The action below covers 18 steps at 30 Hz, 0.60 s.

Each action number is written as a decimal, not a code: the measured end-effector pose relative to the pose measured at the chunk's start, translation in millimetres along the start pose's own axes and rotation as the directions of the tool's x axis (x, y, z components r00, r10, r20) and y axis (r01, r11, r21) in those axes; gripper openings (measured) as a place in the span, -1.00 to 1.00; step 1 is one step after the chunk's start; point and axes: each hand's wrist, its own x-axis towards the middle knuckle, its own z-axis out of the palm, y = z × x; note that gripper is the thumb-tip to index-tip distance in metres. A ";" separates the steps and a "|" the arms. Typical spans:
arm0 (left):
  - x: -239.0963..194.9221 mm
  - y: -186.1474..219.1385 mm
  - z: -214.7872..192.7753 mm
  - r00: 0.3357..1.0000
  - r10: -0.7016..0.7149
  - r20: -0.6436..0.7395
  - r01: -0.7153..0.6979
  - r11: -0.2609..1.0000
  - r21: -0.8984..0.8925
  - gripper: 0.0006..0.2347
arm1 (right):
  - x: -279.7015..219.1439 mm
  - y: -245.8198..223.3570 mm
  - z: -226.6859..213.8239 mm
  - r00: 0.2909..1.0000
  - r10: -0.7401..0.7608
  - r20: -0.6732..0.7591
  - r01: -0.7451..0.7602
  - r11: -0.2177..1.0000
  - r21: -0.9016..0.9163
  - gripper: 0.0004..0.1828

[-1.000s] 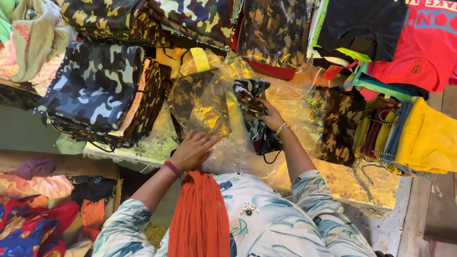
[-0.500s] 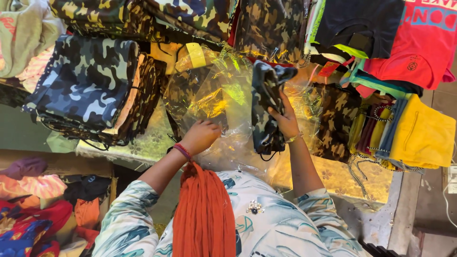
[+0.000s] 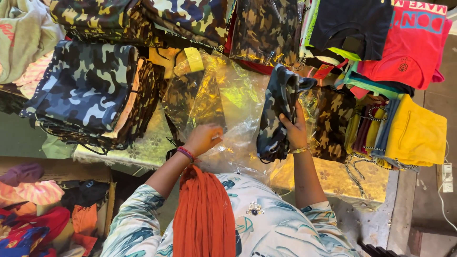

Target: The person folds camouflage-patterned shorts and places them into clear plastic bags. They smooth the items inside the bags and arrange the packaged shorts on a table alongside other stacks of clothing.

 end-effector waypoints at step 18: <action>-57.7 -59.3 -11.1 0.569 -0.778 -0.266 -0.452 -0.027 -0.891 -0.79 | -14.6 -41.0 42.1 0.974 -0.054 0.220 0.108 0.965 -0.239 -0.28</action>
